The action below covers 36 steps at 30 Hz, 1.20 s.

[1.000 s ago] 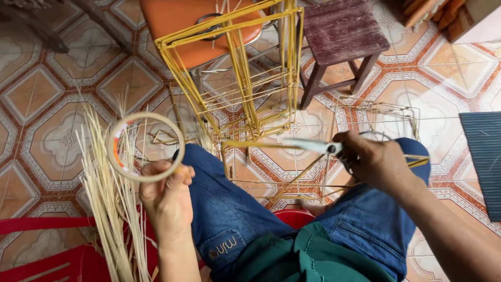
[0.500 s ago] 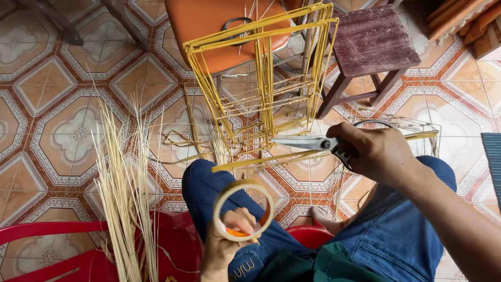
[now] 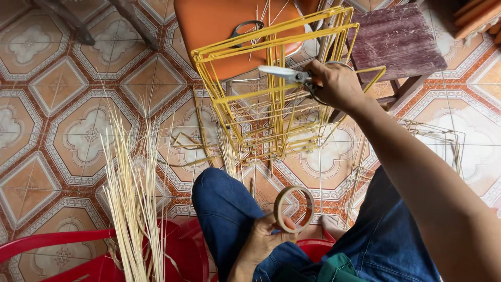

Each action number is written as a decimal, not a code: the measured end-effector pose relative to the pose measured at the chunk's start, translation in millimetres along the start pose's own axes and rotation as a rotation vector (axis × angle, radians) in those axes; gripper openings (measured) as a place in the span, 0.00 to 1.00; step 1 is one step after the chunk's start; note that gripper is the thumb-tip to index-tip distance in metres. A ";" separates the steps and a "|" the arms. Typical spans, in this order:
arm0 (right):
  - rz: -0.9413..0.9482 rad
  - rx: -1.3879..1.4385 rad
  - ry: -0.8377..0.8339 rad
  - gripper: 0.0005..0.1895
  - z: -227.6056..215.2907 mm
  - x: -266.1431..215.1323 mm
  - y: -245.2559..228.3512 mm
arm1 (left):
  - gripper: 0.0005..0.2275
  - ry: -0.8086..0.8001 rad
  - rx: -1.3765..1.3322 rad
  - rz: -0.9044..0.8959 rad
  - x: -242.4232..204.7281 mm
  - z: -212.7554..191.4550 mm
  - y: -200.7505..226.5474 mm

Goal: Assembling and securing a yellow-painted bamboo or wood frame using a tape roll and scissors.

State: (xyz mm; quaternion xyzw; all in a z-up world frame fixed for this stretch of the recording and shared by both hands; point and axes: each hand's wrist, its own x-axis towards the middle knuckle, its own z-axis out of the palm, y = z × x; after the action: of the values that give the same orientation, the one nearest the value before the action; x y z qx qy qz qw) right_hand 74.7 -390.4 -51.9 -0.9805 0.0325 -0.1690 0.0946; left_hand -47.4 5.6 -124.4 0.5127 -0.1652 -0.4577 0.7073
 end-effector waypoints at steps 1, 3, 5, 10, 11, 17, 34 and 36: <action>-0.032 0.031 0.062 0.15 1.6 6.3 2.3 | 0.07 -0.033 0.086 0.019 2.0 1.1 1.3; -0.056 0.051 0.096 0.17 4.3 17.5 6.2 | 0.07 -0.028 0.086 0.007 4.2 -0.3 0.6; -0.076 0.070 0.127 0.18 2.0 20.8 7.6 | 0.07 -0.026 0.084 -0.009 5.4 -2.0 -2.5; -0.161 0.302 0.320 0.25 -19.4 -9.3 7.0 | 0.09 0.033 0.085 -0.079 7.2 -4.3 -8.1; -0.148 0.307 0.319 0.25 -21.2 -24.8 11.4 | 0.09 0.031 0.088 -0.092 7.2 -3.5 -6.6; 0.341 0.552 0.398 0.15 -31.3 -164.4 70.6 | 0.09 -0.016 0.093 -0.216 5.3 -17.3 -24.9; 1.607 0.664 0.255 0.20 267.8 -567.6 130.6 | 0.13 0.072 0.355 -0.194 -40.7 -183.8 -112.4; 1.657 0.656 0.225 0.22 271.5 -557.1 131.2 | 0.14 0.112 0.387 -0.236 -49.5 -194.3 -118.3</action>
State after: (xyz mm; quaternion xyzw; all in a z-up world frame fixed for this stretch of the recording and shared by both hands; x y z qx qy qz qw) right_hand -361.9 -418.3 -510.0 -0.5441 0.6886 -0.1424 0.4577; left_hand 6.5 151.1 -297.9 0.6793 -0.1493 -0.4680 0.5452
